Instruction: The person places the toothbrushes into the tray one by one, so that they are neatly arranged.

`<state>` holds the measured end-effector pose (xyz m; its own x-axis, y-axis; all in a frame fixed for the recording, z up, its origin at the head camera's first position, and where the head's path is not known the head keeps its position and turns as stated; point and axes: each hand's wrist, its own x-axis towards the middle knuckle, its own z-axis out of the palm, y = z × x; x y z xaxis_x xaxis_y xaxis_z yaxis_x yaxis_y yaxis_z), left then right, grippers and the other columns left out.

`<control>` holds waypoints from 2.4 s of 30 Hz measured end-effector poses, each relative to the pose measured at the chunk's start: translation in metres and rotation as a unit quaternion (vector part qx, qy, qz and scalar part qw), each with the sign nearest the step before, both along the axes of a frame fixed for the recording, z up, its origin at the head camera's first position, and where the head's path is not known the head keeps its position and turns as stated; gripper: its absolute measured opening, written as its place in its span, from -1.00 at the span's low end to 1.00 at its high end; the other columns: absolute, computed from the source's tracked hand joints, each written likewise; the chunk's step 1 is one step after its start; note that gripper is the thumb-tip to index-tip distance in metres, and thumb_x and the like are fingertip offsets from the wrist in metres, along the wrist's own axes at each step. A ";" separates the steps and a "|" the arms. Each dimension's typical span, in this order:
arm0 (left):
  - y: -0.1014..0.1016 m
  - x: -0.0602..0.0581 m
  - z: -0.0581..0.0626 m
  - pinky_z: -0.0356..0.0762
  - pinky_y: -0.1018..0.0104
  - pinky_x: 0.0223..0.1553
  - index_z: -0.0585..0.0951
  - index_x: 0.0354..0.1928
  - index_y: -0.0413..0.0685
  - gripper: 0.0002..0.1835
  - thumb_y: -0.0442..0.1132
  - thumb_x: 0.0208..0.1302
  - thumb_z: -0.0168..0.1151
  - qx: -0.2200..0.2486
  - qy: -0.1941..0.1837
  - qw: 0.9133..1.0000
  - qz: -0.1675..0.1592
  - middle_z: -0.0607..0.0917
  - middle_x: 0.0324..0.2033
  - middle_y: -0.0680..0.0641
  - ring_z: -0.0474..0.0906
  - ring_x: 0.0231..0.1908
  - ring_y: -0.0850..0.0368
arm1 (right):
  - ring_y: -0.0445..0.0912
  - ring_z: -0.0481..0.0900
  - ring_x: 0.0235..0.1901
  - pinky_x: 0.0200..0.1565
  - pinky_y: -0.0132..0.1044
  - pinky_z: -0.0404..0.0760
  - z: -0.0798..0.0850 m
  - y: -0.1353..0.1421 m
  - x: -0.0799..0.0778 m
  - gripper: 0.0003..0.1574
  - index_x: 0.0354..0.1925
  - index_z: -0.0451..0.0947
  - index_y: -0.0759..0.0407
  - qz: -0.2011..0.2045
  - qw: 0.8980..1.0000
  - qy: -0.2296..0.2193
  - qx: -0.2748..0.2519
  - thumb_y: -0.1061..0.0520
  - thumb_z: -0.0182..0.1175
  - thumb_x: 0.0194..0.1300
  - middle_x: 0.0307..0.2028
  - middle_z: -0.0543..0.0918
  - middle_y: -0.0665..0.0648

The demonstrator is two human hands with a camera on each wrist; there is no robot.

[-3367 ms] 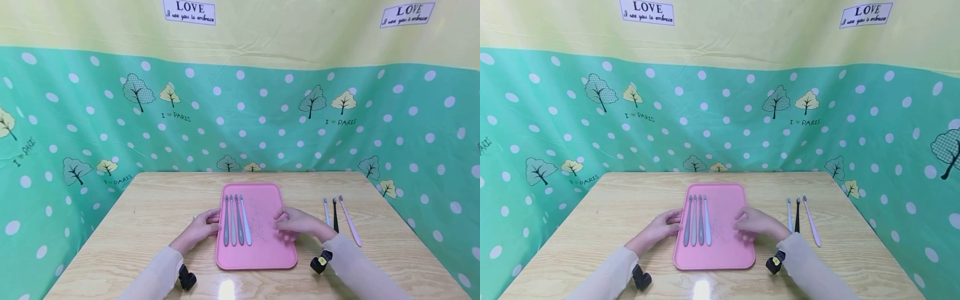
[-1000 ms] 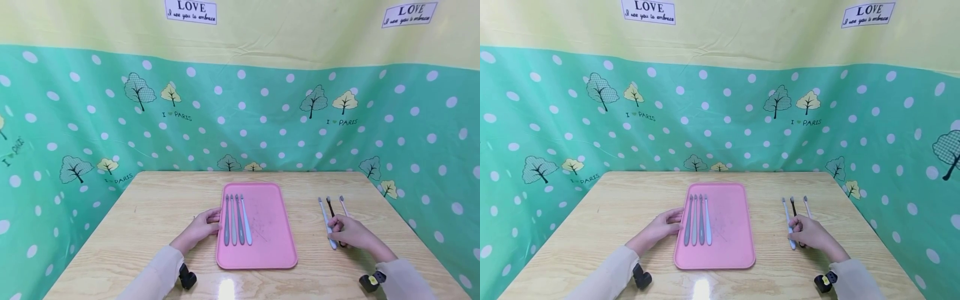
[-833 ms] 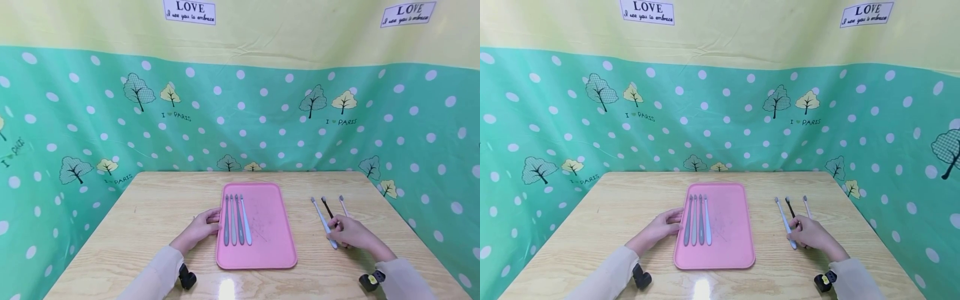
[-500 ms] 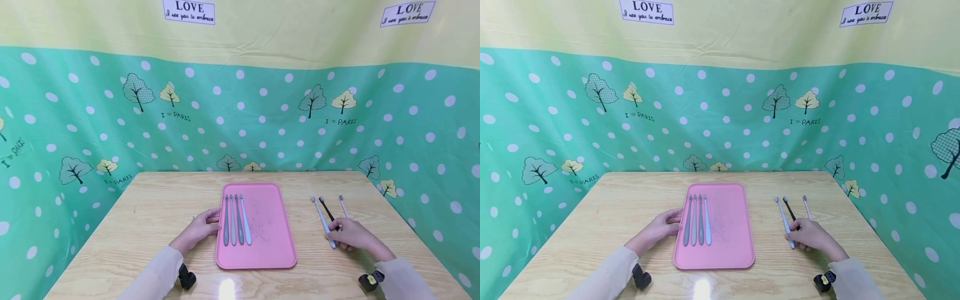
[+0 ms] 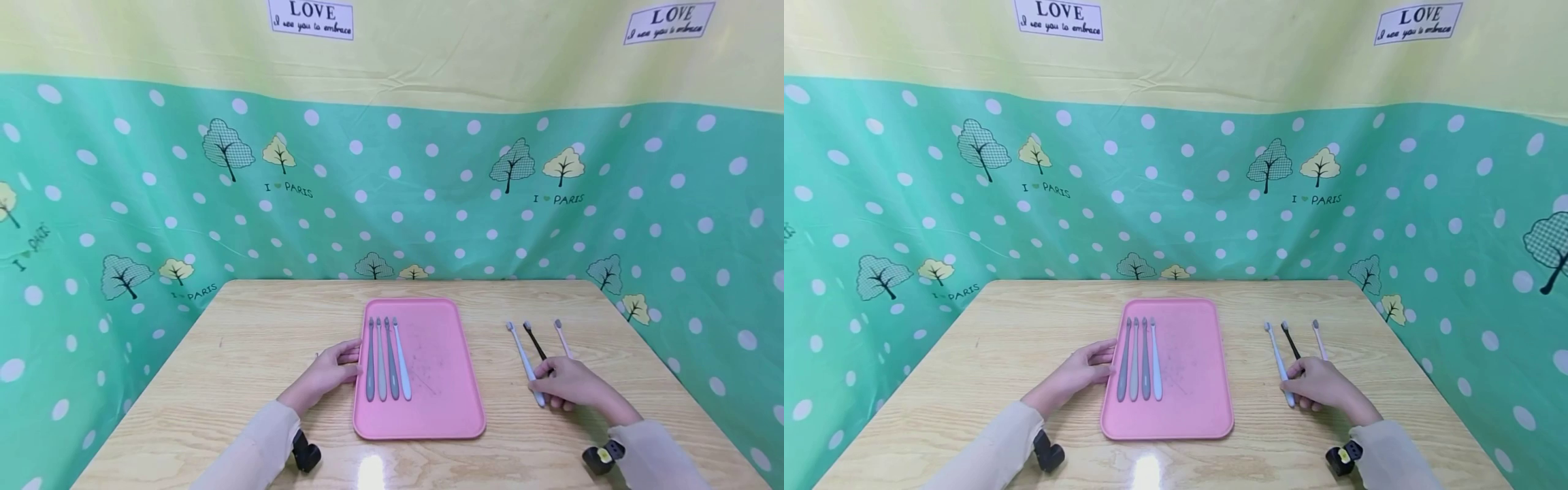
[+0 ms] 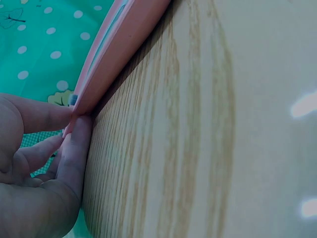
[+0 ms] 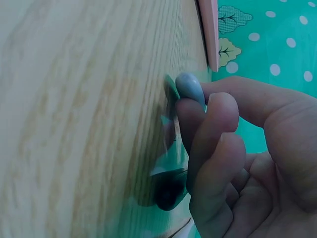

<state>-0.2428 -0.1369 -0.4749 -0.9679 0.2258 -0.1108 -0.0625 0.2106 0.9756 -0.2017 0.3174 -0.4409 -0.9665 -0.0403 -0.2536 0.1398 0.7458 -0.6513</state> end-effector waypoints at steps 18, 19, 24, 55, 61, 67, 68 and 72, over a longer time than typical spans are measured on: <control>0.000 0.000 0.001 0.71 0.21 0.02 0.30 0.43 -0.37 -0.32 -0.49 0.26 0.25 0.005 -0.002 1.000 -0.004 0.51 0.19 -0.30 0.47 0.20 -0.21 | -0.17 0.46 -0.65 -0.68 -0.46 0.48 0.003 -0.015 -0.008 -0.42 0.09 0.47 0.45 0.077 0.992 -0.009 -0.098 -0.01 0.28 0.37 -0.56 0.62 0.10; 0.000 0.000 0.001 0.71 0.21 0.02 0.30 0.43 -0.36 -0.32 -0.49 0.26 0.25 0.008 -0.004 1.000 -0.004 0.52 0.20 -0.30 0.47 0.20 -0.21 | -0.17 0.47 -0.64 -0.67 -0.45 0.49 0.003 -0.017 -0.009 -0.41 0.10 0.47 0.45 0.075 0.992 -0.009 -0.099 -0.01 0.29 0.37 -0.55 0.63 0.10; 0.000 -0.001 0.000 0.71 0.21 0.02 0.30 0.43 -0.36 -0.31 -0.48 0.26 0.25 0.009 -0.002 1.000 -0.005 0.52 0.20 -0.30 0.47 0.21 -0.21 | -0.16 0.50 -0.60 -0.64 -0.44 0.52 0.005 -0.029 -0.012 -0.39 0.12 0.46 0.42 0.075 0.990 -0.016 -0.118 -0.03 0.29 0.37 -0.51 0.65 0.11; -0.001 0.000 0.002 0.72 0.19 0.01 0.33 0.43 -0.30 -0.32 -0.47 0.27 0.27 -0.003 -0.008 1.000 0.004 0.52 0.19 -0.28 0.48 0.20 -0.18 | -0.17 0.56 -0.61 -0.55 -0.39 0.70 0.005 -0.117 -0.027 -0.56 -0.04 0.46 0.40 0.171 0.957 -0.059 -0.224 0.08 0.32 0.33 -0.50 0.65 0.16; -0.001 -0.001 0.002 0.72 0.22 -0.01 0.33 0.43 -0.29 -0.32 -0.46 0.26 0.28 -0.005 -0.008 1.000 0.002 0.52 0.18 -0.27 0.49 0.18 -0.17 | -0.17 0.57 -0.64 -0.57 -0.36 0.71 0.004 -0.134 -0.031 -0.61 -0.08 0.50 0.37 0.178 0.962 -0.050 -0.200 0.08 0.33 0.32 -0.51 0.67 0.18; -0.002 -0.002 0.003 0.72 0.21 0.00 0.33 0.43 -0.31 -0.32 -0.48 0.26 0.27 0.004 -0.009 1.000 -0.001 0.52 0.17 -0.28 0.49 0.18 -0.16 | -0.17 0.58 -0.64 -0.56 -0.35 0.72 0.002 -0.150 -0.035 -0.66 -0.13 0.52 0.34 0.184 0.960 -0.066 -0.199 0.09 0.32 0.33 -0.51 0.67 0.18; -0.002 -0.002 0.003 0.72 0.21 0.00 0.33 0.43 -0.31 -0.32 -0.48 0.26 0.26 0.005 -0.009 1.000 -0.001 0.52 0.17 -0.28 0.49 0.18 -0.16 | -0.17 0.58 -0.64 -0.56 -0.35 0.72 0.001 -0.152 -0.036 -0.67 -0.13 0.52 0.34 0.186 0.960 -0.068 -0.201 0.09 0.32 0.33 -0.51 0.67 0.18; -0.002 -0.003 0.002 0.72 0.21 0.01 0.32 0.43 -0.33 -0.32 -0.50 0.25 0.26 0.013 -0.009 1.000 -0.002 0.52 0.16 -0.28 0.48 0.18 -0.16 | -0.16 0.59 -0.65 -0.56 -0.33 0.74 -0.003 -0.158 -0.040 -0.70 -0.20 0.55 0.33 0.189 0.958 -0.076 -0.202 0.09 0.33 0.32 -0.52 0.68 0.20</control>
<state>-0.2460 -0.1389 -0.4726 -0.9648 0.2328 -0.1226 -0.0795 0.1861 0.9793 -0.2417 0.1590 -0.4434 -0.8173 -0.5037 -0.2798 0.0252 0.4540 -0.8907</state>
